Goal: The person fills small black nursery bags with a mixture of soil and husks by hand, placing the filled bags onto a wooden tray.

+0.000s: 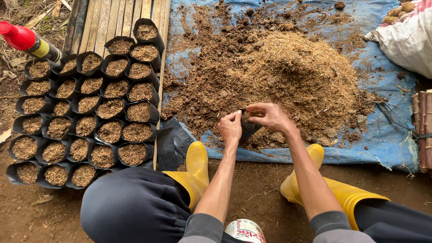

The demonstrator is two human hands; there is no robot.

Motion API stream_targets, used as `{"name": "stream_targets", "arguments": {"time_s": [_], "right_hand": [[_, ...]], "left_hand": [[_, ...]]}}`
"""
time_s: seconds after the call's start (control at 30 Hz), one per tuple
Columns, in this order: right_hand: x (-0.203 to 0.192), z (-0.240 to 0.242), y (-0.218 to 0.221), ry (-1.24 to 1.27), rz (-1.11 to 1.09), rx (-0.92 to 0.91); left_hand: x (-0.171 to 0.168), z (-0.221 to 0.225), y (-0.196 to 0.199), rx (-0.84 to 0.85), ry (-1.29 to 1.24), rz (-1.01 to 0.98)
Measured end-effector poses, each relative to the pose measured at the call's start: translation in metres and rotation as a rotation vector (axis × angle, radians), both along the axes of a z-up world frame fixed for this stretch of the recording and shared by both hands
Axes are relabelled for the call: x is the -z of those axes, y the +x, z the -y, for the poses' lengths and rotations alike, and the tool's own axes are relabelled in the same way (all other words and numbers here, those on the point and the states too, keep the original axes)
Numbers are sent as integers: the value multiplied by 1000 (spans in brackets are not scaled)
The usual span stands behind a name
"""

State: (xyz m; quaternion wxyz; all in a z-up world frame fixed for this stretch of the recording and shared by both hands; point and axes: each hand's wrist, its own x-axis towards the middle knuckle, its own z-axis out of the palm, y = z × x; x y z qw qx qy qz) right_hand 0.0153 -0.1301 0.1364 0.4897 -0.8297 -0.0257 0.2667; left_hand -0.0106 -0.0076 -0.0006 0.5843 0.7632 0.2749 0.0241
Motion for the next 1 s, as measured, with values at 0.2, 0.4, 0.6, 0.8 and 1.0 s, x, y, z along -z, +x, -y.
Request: {"name": "stream_targets", "arguments": {"time_s": [0.2, 0.4, 0.6, 0.8, 1.0], "right_hand": [[46, 29, 15, 4, 222, 170], [33, 8, -5, -383, -19, 85], [82, 21, 2, -372, 68, 128], [113, 20, 6, -238, -290, 93], [199, 27, 12, -222, -228, 106]], "left_hand": [[-47, -10, -10, 0, 28, -14], [-37, -7, -7, 148, 132, -340], [-36, 0, -14, 229, 43, -260], [-39, -3, -16, 308, 97, -298], [-24, -10, -18, 303, 107, -265]]}}
